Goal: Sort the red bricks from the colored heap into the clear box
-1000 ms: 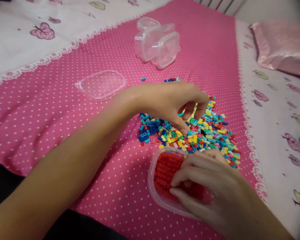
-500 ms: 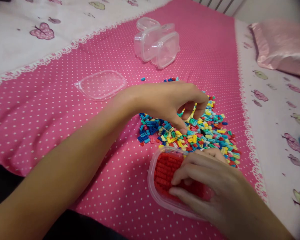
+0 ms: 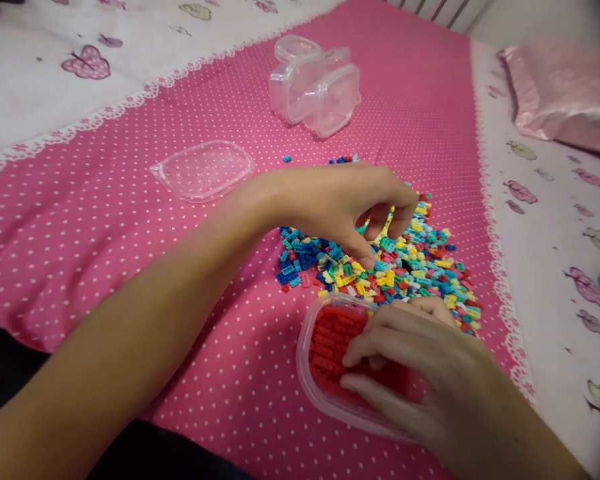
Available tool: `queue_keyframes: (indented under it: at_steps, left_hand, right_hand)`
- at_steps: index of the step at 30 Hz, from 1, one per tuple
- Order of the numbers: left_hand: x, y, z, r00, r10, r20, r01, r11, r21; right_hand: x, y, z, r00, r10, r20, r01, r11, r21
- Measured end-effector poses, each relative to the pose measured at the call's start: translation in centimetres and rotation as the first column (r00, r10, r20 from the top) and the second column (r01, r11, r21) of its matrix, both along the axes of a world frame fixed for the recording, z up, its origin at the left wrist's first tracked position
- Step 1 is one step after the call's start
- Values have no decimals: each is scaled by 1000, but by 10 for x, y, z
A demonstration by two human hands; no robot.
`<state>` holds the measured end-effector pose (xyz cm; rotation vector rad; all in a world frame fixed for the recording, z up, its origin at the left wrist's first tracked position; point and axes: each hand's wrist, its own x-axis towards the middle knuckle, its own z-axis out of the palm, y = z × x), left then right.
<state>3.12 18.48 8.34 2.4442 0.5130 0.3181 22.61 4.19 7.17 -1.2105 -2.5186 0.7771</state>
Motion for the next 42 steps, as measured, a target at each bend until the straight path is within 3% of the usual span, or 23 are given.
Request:
queue_keyframes:
  at_steps: [21,26,29,31,34,37,42]
  left_hand:
    - [-1,-1,1,998,43,-40,-44,999,-7]
    - [-3,2,-1,995,96,-11,-95,994,61]
    - [-7,7,-5,980,194,-55,-183,971,154]
    - [-10,11,-9,954,283,-102,-249,934,257]
    - [-13,14,-12,910,374,-176,-289,880,376]
    - [-13,13,-10,905,363,-220,-259,884,390]
    - [-5,8,-13,921,330,-206,-226,885,408]
  right_hand:
    - [-1,2,-3,1000,2,3,-2,999,50]
    - [1,3,1,999,-6,-37,8,999,43]
    - [7,6,8,997,-19,-77,29,990,136]
    - [12,10,10,990,-79,-118,103,971,216]
    - [23,19,6,942,-255,-219,312,905,290]
    - [40,36,-5,841,-442,-313,526,803,279]
    - [76,63,-21,719,-583,-379,682,698,218]
